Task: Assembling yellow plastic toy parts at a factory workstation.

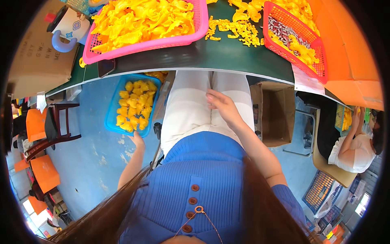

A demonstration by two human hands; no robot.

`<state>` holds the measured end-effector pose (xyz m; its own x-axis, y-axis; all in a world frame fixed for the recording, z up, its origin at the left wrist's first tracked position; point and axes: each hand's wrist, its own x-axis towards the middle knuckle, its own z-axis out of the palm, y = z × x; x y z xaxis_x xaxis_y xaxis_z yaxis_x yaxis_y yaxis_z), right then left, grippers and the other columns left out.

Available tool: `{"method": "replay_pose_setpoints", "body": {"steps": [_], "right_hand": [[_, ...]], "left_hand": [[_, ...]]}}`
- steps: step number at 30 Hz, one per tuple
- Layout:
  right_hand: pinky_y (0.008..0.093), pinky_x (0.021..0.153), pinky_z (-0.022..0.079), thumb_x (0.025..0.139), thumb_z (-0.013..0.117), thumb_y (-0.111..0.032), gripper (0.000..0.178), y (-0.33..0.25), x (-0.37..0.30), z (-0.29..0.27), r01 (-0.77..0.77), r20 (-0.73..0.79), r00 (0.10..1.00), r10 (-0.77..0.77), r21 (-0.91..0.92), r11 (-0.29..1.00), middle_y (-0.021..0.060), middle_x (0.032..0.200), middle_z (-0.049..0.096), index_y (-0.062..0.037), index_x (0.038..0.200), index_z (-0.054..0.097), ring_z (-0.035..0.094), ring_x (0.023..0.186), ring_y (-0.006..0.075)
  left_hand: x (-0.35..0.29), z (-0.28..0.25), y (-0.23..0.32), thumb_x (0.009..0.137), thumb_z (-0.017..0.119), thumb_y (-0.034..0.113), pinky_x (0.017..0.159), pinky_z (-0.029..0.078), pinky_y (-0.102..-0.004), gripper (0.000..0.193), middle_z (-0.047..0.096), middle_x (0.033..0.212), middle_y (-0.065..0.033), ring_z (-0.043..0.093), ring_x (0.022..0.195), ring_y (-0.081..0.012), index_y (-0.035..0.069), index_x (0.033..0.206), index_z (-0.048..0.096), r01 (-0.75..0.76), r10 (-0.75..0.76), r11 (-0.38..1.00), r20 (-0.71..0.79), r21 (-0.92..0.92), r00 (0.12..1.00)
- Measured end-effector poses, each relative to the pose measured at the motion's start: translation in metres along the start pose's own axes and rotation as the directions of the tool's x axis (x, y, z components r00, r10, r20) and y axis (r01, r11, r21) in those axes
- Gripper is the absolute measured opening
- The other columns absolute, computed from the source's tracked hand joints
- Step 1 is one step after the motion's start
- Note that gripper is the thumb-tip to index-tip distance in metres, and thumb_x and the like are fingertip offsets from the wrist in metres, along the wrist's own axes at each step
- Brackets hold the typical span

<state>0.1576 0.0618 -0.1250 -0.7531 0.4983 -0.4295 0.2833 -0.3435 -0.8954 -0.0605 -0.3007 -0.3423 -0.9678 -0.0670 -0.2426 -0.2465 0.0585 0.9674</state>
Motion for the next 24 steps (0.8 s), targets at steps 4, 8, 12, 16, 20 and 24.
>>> {"method": "replay_pose_setpoints", "body": {"steps": [4,8,12,16,20,24], "right_hand": [[0.0301,0.088,0.042,0.090,0.050,-0.024,0.045,0.001,-0.005,-0.003,-0.015,-0.006,1.000,0.014,-0.044,0.999,0.0105,0.122,0.054,0.0009,0.128,0.044,0.054,0.103,0.0177],[0.0298,0.087,0.042,0.090,0.050,-0.023,0.043,0.002,-0.010,-0.008,-0.010,0.002,1.000,0.011,-0.053,0.999,0.0100,0.120,0.055,0.0006,0.126,0.046,0.055,0.102,0.0174],[0.0299,0.087,0.042,0.090,0.051,-0.023,0.040,0.004,-0.011,-0.007,0.001,0.015,1.000,0.000,-0.060,0.998,0.0095,0.118,0.057,-0.0001,0.123,0.050,0.055,0.102,0.0176],[0.0298,0.087,0.042,0.090,0.052,-0.022,0.039,0.005,-0.014,-0.010,0.011,0.012,1.000,-0.010,-0.089,0.996,0.0092,0.118,0.057,-0.0002,0.121,0.052,0.056,0.101,0.0174],[0.0296,0.087,0.043,0.089,0.052,-0.022,0.038,0.003,-0.019,-0.014,0.024,0.031,0.999,-0.020,-0.133,0.991,0.0091,0.117,0.058,-0.0007,0.121,0.053,0.056,0.101,0.0171],[0.0294,0.087,0.043,0.089,0.052,-0.022,0.036,0.003,-0.024,-0.019,0.020,0.018,1.000,-0.018,-0.127,0.992,0.0092,0.115,0.059,-0.0012,0.118,0.055,0.056,0.100,0.0170]], "left_hand": [[0.004,0.015,0.044,0.083,0.054,0.028,0.102,0.028,-0.0379,0.079,0.027,0.140,-0.0181,0.033,0.125,-0.0281,0.001,0.141,0.009,0.068,-0.068,0.998,-0.073,-0.012,0.995],[0.041,0.034,0.120,0.076,0.057,0.048,0.098,0.032,-0.0430,0.080,0.037,0.132,-0.0229,0.038,0.121,-0.0339,0.013,0.141,0.025,-0.060,0.182,0.783,-0.136,0.619,0.974],[0.055,0.060,0.162,0.068,0.064,0.041,0.084,0.042,-0.0462,0.077,0.047,0.114,-0.0177,0.044,0.108,-0.0354,0.023,0.136,0.034,-0.234,0.378,0.398,0.074,0.887,0.923],[0.043,0.094,0.180,0.060,0.068,0.034,0.074,0.048,-0.0446,0.079,0.047,0.112,-0.0152,0.046,0.102,-0.0343,0.024,0.133,0.039,-0.518,0.480,0.001,0.454,0.856,0.751],[0.028,0.109,0.200,0.058,0.069,0.032,0.076,0.048,-0.0424,0.080,0.046,0.113,-0.0151,0.046,0.102,-0.0339,0.025,0.132,0.040,-0.517,0.441,-0.048,0.483,0.854,0.756],[0.007,0.103,0.214,0.058,0.071,0.029,0.073,0.049,-0.0430,0.083,0.046,0.114,-0.0152,0.045,0.104,-0.0344,0.029,0.134,0.037,-0.578,0.491,-0.139,0.562,0.804,0.665]]}}
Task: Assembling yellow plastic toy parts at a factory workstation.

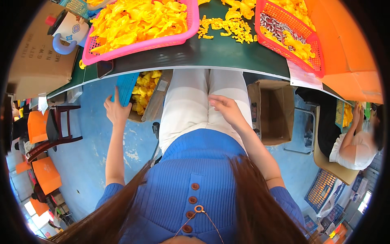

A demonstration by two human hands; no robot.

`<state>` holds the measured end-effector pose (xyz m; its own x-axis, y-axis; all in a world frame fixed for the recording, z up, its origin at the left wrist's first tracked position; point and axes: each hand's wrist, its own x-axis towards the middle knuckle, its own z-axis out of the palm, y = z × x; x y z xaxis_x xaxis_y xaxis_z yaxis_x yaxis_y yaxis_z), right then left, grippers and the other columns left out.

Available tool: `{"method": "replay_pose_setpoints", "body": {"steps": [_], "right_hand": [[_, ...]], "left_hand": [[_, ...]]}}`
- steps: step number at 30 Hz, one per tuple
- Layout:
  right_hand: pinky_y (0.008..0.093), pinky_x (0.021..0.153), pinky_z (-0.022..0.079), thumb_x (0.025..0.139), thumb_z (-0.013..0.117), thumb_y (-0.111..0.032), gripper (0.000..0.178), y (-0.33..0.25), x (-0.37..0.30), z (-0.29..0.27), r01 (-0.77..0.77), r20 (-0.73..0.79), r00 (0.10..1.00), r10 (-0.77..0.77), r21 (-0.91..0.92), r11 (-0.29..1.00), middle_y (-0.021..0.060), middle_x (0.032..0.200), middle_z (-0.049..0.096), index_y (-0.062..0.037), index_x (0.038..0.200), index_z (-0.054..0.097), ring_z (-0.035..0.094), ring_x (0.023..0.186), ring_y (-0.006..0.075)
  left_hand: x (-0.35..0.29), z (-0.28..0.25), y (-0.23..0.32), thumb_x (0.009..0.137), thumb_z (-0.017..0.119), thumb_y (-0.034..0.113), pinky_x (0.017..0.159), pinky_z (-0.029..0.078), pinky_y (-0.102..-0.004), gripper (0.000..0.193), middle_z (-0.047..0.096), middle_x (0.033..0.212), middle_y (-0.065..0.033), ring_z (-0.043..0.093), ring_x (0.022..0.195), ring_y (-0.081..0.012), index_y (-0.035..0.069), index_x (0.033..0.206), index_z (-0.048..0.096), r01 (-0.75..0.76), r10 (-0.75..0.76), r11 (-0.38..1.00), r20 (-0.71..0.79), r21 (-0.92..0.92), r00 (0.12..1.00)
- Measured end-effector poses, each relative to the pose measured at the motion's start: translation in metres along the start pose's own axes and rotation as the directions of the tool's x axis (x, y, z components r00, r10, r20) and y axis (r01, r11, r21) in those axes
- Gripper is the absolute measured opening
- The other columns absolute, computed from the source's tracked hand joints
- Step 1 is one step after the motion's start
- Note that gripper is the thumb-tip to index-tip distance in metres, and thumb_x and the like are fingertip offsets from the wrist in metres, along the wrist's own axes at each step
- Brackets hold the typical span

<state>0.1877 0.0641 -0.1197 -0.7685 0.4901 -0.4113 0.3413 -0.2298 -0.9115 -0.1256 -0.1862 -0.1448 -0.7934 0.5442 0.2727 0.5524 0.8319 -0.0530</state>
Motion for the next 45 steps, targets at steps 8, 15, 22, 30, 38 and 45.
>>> {"method": "replay_pose_setpoints", "body": {"steps": [8,15,22,30,38,45], "right_hand": [[0.0290,0.086,0.043,0.089,0.052,-0.022,0.034,0.004,-0.002,-0.004,0.016,0.008,1.000,-0.016,-0.008,1.000,0.0088,0.111,0.061,-0.0007,0.115,0.057,0.057,0.098,0.0167],[0.0282,0.084,0.043,0.089,0.052,-0.021,0.033,0.003,-0.001,-0.004,0.025,0.060,0.998,-0.022,-0.049,0.998,0.0084,0.109,0.061,0.0004,0.113,0.058,0.057,0.096,0.0154],[0.0265,0.079,0.045,0.089,0.052,-0.021,0.029,-0.031,-0.007,-0.022,0.143,-0.003,0.990,-0.143,0.012,0.990,0.0097,0.093,0.065,0.0017,0.105,0.061,0.059,0.085,0.0130],[0.0212,0.063,0.044,0.089,0.053,-0.021,0.025,-0.156,-0.004,-0.076,0.373,-0.073,0.915,-0.397,-0.224,0.900,0.0050,0.079,0.064,0.0004,0.095,0.064,0.056,0.069,0.0085],[0.0320,0.085,0.043,0.079,0.059,-0.047,0.048,-0.262,0.207,-0.151,0.358,-0.132,0.673,-0.728,-0.802,0.477,0.0115,0.104,0.060,-0.0079,0.108,0.061,0.057,0.097,0.0228],[0.0559,0.097,0.029,0.075,0.051,-0.065,0.064,-0.334,0.380,-0.067,0.340,0.291,0.711,-0.640,-0.939,-0.050,0.0066,0.126,0.049,-0.0195,0.120,0.054,0.041,0.120,0.0286]], "left_hand": [[-0.041,-0.046,-0.062,0.060,0.070,0.013,0.083,0.044,-0.0421,0.084,0.048,0.112,-0.0165,0.045,0.102,-0.0347,0.024,0.136,0.037,0.006,-0.033,0.986,-0.165,-0.166,0.986],[-0.039,-0.088,-0.178,0.070,0.064,0.029,0.072,0.045,-0.0366,0.052,0.057,0.095,-0.0066,0.055,0.086,-0.0227,0.015,0.119,0.053,0.608,-0.614,0.065,0.449,-0.791,0.649],[-0.044,-0.083,-0.129,0.072,0.060,0.037,0.073,0.049,-0.0424,0.048,0.059,0.099,-0.0108,0.058,0.084,-0.0276,0.009,0.110,0.052,0.802,0.059,-0.428,0.873,-0.416,0.484],[-0.022,-0.008,0.042,0.077,0.059,0.023,0.088,0.045,-0.0351,0.049,0.056,0.110,-0.0101,0.054,0.100,-0.0230,0.003,0.119,0.046,0.871,0.494,-0.159,0.727,-0.464,0.477],[0.015,-0.010,0.099,0.075,0.054,0.018,0.080,0.046,-0.0307,0.042,0.061,0.099,-0.0122,0.057,0.090,-0.0172,-0.003,0.111,0.052,0.363,0.616,0.346,0.502,-0.865,0.607],[0.019,-0.021,0.106,0.074,0.054,0.017,0.075,0.048,-0.0322,0.041,0.062,0.094,-0.0142,0.060,0.084,-0.0190,-0.003,0.110,0.054,0.409,0.542,0.467,0.619,-0.784,0.569]]}}
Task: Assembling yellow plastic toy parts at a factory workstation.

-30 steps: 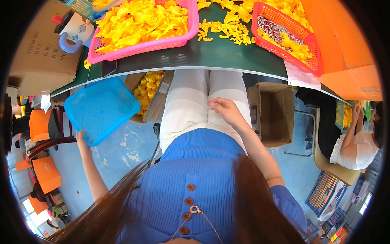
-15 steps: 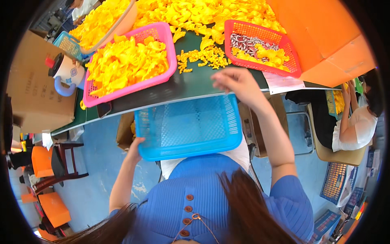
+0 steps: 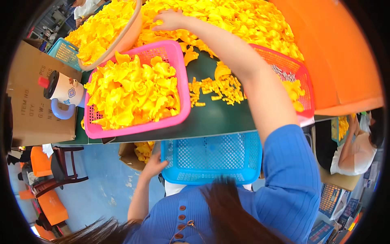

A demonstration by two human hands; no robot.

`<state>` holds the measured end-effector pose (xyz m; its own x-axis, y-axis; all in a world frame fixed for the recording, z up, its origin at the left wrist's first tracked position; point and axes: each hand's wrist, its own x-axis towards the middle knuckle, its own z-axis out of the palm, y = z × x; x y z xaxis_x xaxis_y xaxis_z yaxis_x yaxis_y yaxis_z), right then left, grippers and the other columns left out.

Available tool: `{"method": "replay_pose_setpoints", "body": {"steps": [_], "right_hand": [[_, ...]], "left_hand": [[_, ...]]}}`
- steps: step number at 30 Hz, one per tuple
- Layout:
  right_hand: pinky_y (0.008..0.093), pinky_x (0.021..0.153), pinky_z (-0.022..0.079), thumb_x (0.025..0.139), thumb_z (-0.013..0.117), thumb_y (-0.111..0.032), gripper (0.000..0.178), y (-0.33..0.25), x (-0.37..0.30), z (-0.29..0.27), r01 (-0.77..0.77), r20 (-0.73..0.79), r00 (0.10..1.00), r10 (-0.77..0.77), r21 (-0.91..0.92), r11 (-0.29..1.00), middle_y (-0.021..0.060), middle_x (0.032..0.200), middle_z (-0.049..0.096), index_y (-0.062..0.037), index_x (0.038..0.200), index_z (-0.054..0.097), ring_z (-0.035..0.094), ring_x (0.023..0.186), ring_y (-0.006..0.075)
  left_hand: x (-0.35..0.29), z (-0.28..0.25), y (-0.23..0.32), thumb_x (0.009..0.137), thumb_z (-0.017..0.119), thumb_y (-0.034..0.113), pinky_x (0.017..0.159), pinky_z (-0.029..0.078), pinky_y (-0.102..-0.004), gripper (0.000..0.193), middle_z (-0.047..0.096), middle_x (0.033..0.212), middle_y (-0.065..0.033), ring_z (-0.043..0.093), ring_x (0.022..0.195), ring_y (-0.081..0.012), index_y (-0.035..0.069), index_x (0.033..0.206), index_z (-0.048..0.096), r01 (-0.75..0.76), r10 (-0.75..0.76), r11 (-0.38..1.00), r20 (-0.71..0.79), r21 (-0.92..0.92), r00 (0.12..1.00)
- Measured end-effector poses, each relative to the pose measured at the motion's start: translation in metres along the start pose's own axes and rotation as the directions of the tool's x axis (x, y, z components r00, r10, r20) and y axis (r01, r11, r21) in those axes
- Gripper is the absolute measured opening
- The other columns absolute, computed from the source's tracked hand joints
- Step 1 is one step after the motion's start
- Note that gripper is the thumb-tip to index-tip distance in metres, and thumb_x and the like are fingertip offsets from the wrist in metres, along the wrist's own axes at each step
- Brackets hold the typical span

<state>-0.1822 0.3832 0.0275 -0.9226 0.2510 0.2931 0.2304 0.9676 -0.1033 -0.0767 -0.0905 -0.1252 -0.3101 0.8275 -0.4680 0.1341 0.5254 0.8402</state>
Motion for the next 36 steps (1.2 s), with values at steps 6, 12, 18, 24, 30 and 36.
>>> {"method": "replay_pose_setpoints", "body": {"steps": [6,12,18,24,30,36], "right_hand": [[0.0502,0.094,0.034,0.070,0.052,-0.068,0.070,-0.051,0.037,0.019,-0.039,0.345,0.937,0.052,-0.042,0.998,0.0075,0.122,0.054,-0.0177,0.118,0.056,0.046,0.116,0.0274],[0.0372,0.077,0.047,0.073,0.058,-0.055,0.056,0.005,0.014,0.011,0.059,0.387,0.921,-0.044,-0.026,0.998,0.0138,0.096,0.064,-0.0106,0.108,0.062,0.060,0.087,0.0311],[0.0382,0.080,0.045,0.078,0.058,-0.045,0.044,0.050,-0.039,0.004,0.071,0.326,0.943,-0.062,-0.014,0.997,0.0105,0.104,0.061,-0.0126,0.107,0.062,0.058,0.092,0.0299],[0.0479,0.095,0.036,0.083,0.052,-0.050,0.048,0.037,-0.069,-0.022,0.145,0.130,0.984,-0.123,-0.176,0.974,0.0022,0.127,0.051,-0.0188,0.119,0.056,0.046,0.117,0.0280],[0.0540,0.096,0.032,0.081,0.050,-0.056,0.058,0.032,-0.068,-0.028,-0.085,0.080,0.992,0.102,-0.195,0.977,0.0063,0.132,0.045,-0.0189,0.125,0.050,0.042,0.121,0.0286],[0.0605,0.093,0.027,0.081,0.052,-0.054,0.053,0.051,-0.099,-0.008,-0.204,0.259,0.940,0.222,-0.096,0.974,0.0064,0.129,0.047,-0.0190,0.119,0.053,0.045,0.118,0.0281]], "left_hand": [[-0.002,0.000,0.000,0.072,0.057,0.013,0.078,0.047,-0.0332,0.039,0.061,0.096,-0.0142,0.058,0.089,-0.0195,-0.003,0.107,0.054,0.075,-0.075,0.996,0.002,-0.037,0.997],[-0.002,0.001,-0.007,0.072,0.057,0.012,0.080,0.046,-0.0325,0.040,0.060,0.096,-0.0153,0.057,0.089,-0.0193,-0.003,0.110,0.052,0.038,-0.037,0.990,0.014,-0.138,0.999],[-0.003,0.003,0.005,0.079,0.058,0.019,0.074,0.046,-0.0306,0.036,0.063,0.090,-0.0104,0.058,0.082,-0.0159,-0.002,0.108,0.056,-0.031,0.029,0.998,-0.034,-0.056,0.999],[-0.025,-0.018,0.055,0.084,0.059,0.028,0.076,0.047,-0.0305,0.042,0.065,0.093,-0.0114,0.061,0.086,-0.0181,-0.002,0.113,0.054,-0.094,0.112,0.879,-0.009,0.467,0.994],[-0.054,-0.071,0.102,0.091,0.047,0.014,0.079,0.047,-0.0255,0.032,0.064,0.099,-0.0100,0.061,0.090,-0.0147,-0.005,0.116,0.052,-0.164,0.179,0.928,0.014,-0.334,0.984],[-0.039,-0.033,0.102,0.090,0.052,0.017,0.081,0.047,-0.0276,0.035,0.062,0.106,-0.0107,0.059,0.095,-0.0159,-0.002,0.120,0.050,-0.113,0.131,0.990,0.267,-0.081,0.955]]}}
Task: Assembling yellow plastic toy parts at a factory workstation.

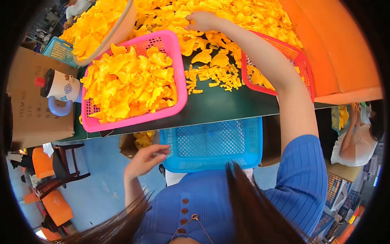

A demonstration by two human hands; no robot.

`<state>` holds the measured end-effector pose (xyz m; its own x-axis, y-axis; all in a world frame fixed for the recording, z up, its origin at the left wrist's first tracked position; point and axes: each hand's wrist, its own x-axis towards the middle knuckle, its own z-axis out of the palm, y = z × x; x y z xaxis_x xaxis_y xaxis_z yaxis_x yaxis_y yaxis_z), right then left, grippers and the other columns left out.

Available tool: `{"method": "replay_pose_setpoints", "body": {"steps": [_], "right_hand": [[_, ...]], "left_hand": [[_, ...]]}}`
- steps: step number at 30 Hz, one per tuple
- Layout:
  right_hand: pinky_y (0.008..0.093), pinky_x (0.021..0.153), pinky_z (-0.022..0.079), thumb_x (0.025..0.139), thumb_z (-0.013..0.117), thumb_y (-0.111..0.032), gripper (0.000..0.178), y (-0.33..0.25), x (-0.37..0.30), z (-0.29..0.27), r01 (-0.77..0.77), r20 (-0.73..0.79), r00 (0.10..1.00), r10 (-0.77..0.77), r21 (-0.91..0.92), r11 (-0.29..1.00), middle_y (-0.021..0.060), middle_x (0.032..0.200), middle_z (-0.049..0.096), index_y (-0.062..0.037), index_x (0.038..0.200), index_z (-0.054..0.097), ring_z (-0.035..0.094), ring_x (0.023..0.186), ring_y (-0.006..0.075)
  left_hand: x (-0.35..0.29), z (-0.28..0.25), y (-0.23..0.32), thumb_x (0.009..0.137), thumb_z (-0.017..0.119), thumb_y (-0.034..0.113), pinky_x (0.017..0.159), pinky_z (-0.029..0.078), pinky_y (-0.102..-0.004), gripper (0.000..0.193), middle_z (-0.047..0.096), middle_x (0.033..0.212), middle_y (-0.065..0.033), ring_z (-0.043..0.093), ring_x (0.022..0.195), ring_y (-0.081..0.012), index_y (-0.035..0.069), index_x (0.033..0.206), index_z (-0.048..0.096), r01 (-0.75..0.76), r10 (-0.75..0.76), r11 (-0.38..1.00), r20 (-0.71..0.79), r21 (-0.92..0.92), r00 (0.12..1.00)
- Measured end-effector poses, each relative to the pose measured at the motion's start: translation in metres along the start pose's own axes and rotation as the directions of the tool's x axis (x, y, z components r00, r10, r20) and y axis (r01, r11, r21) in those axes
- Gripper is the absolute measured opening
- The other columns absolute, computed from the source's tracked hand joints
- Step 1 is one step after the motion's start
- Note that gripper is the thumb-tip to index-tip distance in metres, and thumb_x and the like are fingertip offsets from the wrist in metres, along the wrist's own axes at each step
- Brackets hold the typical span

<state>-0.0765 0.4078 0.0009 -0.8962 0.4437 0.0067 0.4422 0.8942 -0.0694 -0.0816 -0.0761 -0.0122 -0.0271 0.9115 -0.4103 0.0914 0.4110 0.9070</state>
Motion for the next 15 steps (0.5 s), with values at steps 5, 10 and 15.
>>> {"method": "replay_pose_setpoints", "body": {"steps": [5,10,15], "right_hand": [[0.0356,0.075,0.046,0.084,0.057,-0.040,0.038,0.011,-0.014,0.014,0.104,-0.697,0.600,-0.392,-0.418,0.902,0.0089,0.108,0.058,-0.0071,0.104,0.059,0.058,0.095,0.0201],[0.0329,0.067,0.045,0.079,0.063,-0.023,0.021,0.039,-0.007,0.012,0.424,-0.876,0.478,0.067,0.297,0.856,0.0041,0.079,0.060,-0.0046,0.089,0.063,0.057,0.075,0.0182],[0.0251,0.056,0.045,0.083,0.060,-0.031,0.030,-0.004,-0.093,-0.018,0.128,-0.409,0.873,0.265,0.717,0.685,0.0054,0.079,0.061,-0.0029,0.093,0.062,0.059,0.067,0.0125]], "left_hand": [[0.016,0.033,-0.007,0.088,0.056,0.020,0.082,0.048,-0.0306,0.038,0.060,0.109,-0.0120,0.059,0.100,-0.0196,0.001,0.120,0.051,-0.049,0.034,0.974,0.071,0.222,0.997],[0.029,0.048,0.006,0.087,0.057,0.019,0.082,0.048,-0.0312,0.038,0.060,0.110,-0.0124,0.059,0.099,-0.0207,0.002,0.121,0.051,-0.165,0.159,0.952,0.046,0.256,0.986],[0.046,0.072,-0.009,0.084,0.059,0.024,0.082,0.048,-0.0341,0.038,0.058,0.111,-0.0161,0.058,0.099,-0.0290,0.002,0.115,0.054,-0.258,0.236,0.824,0.108,0.504,0.966]]}}
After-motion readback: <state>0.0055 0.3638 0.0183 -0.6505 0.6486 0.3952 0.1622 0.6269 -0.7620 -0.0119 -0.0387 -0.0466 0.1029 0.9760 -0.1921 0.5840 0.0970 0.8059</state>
